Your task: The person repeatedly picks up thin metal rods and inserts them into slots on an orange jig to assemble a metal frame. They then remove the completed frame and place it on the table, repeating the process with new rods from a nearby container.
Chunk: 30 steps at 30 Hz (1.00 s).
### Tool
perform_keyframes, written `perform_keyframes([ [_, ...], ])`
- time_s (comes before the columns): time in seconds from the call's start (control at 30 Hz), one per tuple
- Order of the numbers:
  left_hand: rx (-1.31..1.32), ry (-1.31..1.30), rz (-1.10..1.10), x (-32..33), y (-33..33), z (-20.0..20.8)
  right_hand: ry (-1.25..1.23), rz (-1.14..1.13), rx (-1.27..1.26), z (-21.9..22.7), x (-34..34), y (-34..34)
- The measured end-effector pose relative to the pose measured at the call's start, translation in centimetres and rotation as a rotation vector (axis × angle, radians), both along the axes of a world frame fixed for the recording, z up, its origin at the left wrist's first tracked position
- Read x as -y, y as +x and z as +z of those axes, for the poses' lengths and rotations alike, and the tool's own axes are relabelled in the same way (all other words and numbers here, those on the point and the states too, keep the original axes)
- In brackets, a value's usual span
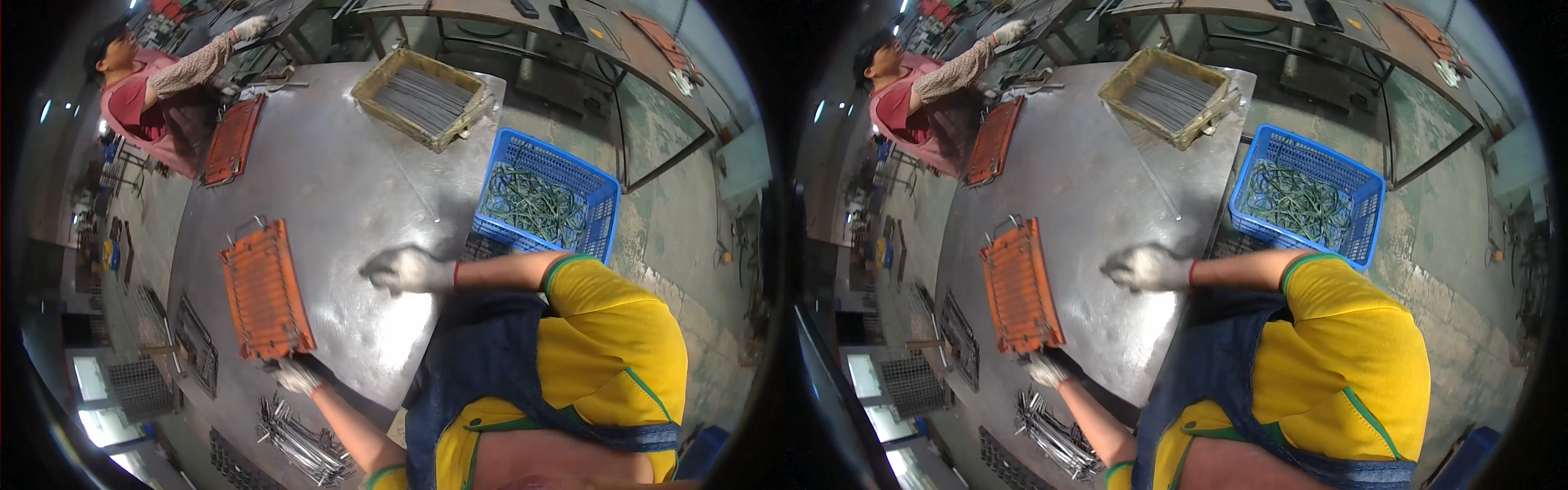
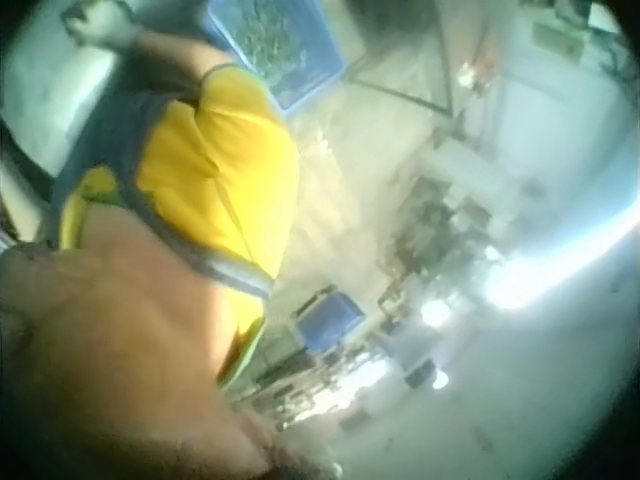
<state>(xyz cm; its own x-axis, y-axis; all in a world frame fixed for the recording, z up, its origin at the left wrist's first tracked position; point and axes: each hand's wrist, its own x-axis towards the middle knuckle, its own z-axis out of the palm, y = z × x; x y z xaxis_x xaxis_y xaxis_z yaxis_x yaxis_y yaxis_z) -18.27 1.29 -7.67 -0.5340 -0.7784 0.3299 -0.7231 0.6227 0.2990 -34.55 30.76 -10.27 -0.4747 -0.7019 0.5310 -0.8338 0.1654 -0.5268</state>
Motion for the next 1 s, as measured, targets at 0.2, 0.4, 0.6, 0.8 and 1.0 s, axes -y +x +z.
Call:
perform_keyframes([
  [0.2,0.133,-0.221,-0.024,-5.2,8.0,-2.5,-0.107,-0.613,0.276,11.0,-7.3,-16.2],
  [0.4,-0.187,0.271,0.075,-8.5,11.7,-3.4,0.861,-0.737,0.048,6.8,-10.5,-24.5],
  [0.6,-0.39,0.423,0.165,-11.5,10.4,-0.6,0.946,-0.727,-0.019,4.5,-7.6,-26.9],
  [0.8,-0.137,0.337,0.211,-7.7,12.6,-2.6,0.694,-0.758,0.234,4.6,-9.6,-30.4],
  [1.0,-0.217,0.292,0.347,-7.1,10.8,-3.3,0.487,-0.535,0.377,6.4,-14.6,-29.1],
])
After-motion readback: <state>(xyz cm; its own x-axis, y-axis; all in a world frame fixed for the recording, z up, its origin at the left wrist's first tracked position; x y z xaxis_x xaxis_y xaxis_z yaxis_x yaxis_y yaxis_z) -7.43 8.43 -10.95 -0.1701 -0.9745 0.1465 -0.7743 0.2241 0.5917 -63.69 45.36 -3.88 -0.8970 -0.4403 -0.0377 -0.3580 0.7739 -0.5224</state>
